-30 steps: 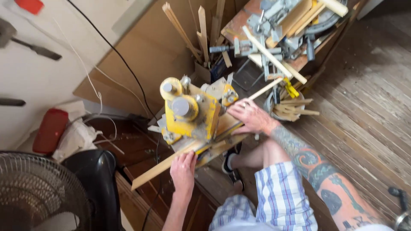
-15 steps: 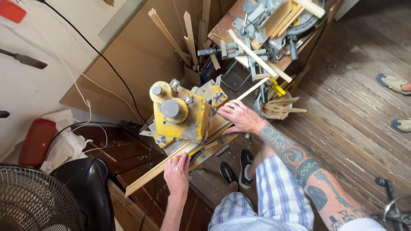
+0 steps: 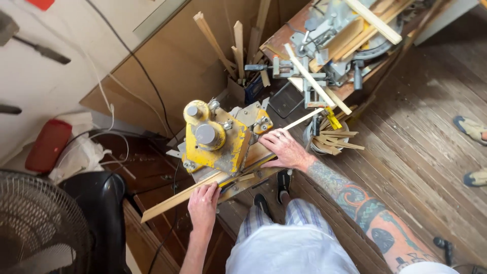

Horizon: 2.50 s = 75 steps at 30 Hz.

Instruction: Feeding a thin wooden strip into a power feeder machine in a workshop

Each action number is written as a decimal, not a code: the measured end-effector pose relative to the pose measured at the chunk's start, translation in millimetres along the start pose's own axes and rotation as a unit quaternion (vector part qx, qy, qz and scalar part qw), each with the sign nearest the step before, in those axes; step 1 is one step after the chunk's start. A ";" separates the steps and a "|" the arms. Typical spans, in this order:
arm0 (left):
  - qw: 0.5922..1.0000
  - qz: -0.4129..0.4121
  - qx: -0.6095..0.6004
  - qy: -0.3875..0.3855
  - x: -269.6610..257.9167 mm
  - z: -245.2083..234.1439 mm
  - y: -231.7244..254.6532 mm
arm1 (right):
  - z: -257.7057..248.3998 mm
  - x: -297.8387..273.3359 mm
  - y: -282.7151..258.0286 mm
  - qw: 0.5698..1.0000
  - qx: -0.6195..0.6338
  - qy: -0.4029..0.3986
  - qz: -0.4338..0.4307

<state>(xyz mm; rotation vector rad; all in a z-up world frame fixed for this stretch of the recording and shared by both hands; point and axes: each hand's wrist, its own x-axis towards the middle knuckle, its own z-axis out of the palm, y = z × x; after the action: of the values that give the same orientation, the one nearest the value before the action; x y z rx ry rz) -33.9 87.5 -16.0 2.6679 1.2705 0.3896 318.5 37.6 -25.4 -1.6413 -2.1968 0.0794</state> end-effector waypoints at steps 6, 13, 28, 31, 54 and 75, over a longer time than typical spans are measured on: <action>0.999 -0.004 -0.010 0.036 1.7 -0.6 4.4 | 0.4 3.2 3.4 1.000 0.016 -0.010 -0.002; 0.996 -0.078 -0.036 -0.011 -4.8 8.8 1.2 | 10.8 3.1 4.6 0.996 0.034 -0.058 0.054; 0.996 -0.090 -0.024 -0.008 -6.6 4.6 6.8 | 15.6 8.6 9.0 0.994 0.082 -0.072 0.025; 0.996 -0.089 -0.026 -0.005 -4.0 5.6 6.4 | 13.5 10.7 11.1 0.994 0.081 -0.072 0.032; 0.997 -0.079 -0.015 -0.005 -5.2 6.5 3.9 | 11.3 6.8 3.1 0.998 0.038 -0.018 0.050; 1.000 -0.022 -0.020 0.008 97.4 46.8 176.5 | 36.9 -7.3 13.5 0.997 0.042 -0.042 0.044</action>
<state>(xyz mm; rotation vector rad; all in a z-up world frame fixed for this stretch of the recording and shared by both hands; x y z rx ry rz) 169.2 51.4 0.3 2.6030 1.3104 0.4277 319.9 41.8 -65.1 -1.7163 -2.1507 0.2671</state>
